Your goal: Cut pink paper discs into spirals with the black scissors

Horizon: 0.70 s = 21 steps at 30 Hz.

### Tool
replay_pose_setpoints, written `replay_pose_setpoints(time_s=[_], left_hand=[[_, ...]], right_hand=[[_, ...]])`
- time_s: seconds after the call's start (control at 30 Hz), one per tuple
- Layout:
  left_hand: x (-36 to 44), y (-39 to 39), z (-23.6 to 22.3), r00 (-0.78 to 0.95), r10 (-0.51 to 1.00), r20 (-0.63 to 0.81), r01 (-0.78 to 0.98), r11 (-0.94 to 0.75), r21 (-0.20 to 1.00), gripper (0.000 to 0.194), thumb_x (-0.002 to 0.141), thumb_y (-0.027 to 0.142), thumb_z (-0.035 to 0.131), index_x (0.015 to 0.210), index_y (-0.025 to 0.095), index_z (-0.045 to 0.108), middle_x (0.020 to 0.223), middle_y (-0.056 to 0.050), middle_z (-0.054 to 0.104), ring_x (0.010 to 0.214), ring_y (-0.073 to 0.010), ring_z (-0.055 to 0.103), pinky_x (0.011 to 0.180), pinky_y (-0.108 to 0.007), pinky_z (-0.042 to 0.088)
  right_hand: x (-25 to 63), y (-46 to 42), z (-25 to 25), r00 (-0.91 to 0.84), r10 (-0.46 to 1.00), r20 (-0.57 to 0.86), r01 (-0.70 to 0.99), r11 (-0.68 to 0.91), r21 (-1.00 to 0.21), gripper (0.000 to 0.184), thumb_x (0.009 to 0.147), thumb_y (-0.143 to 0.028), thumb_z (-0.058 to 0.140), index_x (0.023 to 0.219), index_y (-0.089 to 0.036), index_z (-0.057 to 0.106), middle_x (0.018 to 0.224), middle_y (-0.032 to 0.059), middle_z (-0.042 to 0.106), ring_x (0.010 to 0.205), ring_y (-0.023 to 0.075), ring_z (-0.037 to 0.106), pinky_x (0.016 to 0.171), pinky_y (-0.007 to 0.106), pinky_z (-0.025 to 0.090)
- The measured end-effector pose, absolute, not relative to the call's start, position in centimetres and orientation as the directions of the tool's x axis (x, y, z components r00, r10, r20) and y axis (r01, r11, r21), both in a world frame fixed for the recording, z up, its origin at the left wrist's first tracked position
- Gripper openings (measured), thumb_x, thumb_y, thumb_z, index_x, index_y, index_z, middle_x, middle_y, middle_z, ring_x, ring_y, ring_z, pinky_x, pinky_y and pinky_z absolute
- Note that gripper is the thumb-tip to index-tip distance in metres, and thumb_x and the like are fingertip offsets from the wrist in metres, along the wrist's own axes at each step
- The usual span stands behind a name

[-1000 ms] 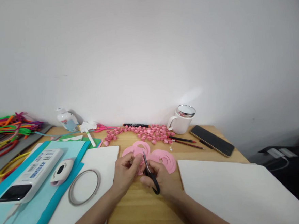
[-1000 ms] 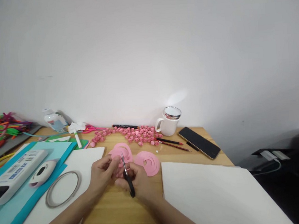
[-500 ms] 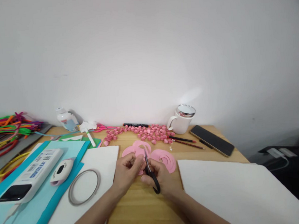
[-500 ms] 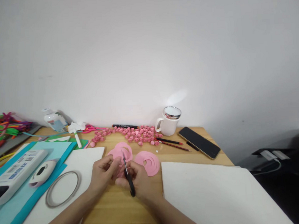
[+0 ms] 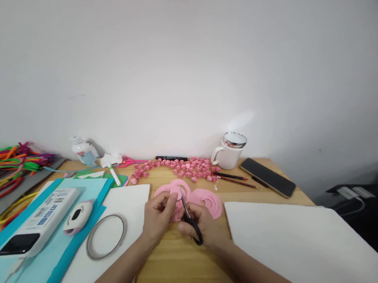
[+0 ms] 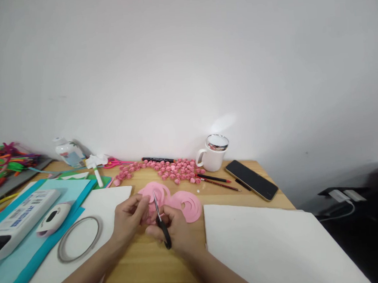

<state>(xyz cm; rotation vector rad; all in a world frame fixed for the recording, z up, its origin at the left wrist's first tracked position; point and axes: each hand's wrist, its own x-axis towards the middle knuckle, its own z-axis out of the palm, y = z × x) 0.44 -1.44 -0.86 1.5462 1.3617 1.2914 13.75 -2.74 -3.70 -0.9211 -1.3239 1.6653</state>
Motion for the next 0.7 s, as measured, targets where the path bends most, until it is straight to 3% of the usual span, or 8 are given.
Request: replay_pose_setpoints(time_s=[0.2, 0.5, 0.7], left_hand=[[0.5, -1.4, -0.8, -0.009, 0.976, 0.219, 0.321, -0.204, 0.925, 0.033, 0.077, 0.037, 0.052, 0.051, 0.016, 0.051, 0.041, 0.006, 0.041, 0.039, -0.0063, 0.035, 0.038, -0.018, 0.028], [0.4, -1.4, -0.8, 0.020, 0.972, 0.233, 0.266, -0.229, 0.936, 0.036, 0.078, 0.035, 0.050, 0.049, 0.017, 0.045, 0.040, 0.006, 0.040, 0.039, -0.0064, 0.036, 0.041, -0.019, 0.031], [0.1, -0.8, -0.8, 0.143, 0.984, 0.110, 0.181, -0.135, 0.974, 0.033, 0.074, 0.038, 0.054, 0.051, 0.015, 0.052, 0.036, 0.007, 0.038, 0.034, -0.0050, 0.032, 0.037, -0.018, 0.026]], right_hand=[[13.7, -2.6, -3.5, -0.380, 0.925, 0.011, -0.185, -0.065, -0.981, 0.027, 0.059, -0.032, 0.071, 0.070, -0.018, 0.052, 0.051, -0.0078, 0.045, 0.041, 0.0054, 0.037, 0.039, 0.017, 0.029], [13.6, -2.7, -3.4, -0.318, 0.948, -0.019, -0.135, -0.065, -0.989, 0.019, 0.066, -0.029, 0.065, 0.069, -0.017, 0.051, 0.040, -0.0086, 0.046, 0.035, 0.0064, 0.038, 0.037, 0.018, 0.029], [13.9, -2.3, -2.5, -0.035, 0.996, 0.078, -0.169, 0.071, -0.983, 0.016, 0.069, -0.026, 0.062, 0.066, -0.018, 0.049, 0.043, -0.0077, 0.044, 0.039, 0.0071, 0.038, 0.040, 0.019, 0.030]])
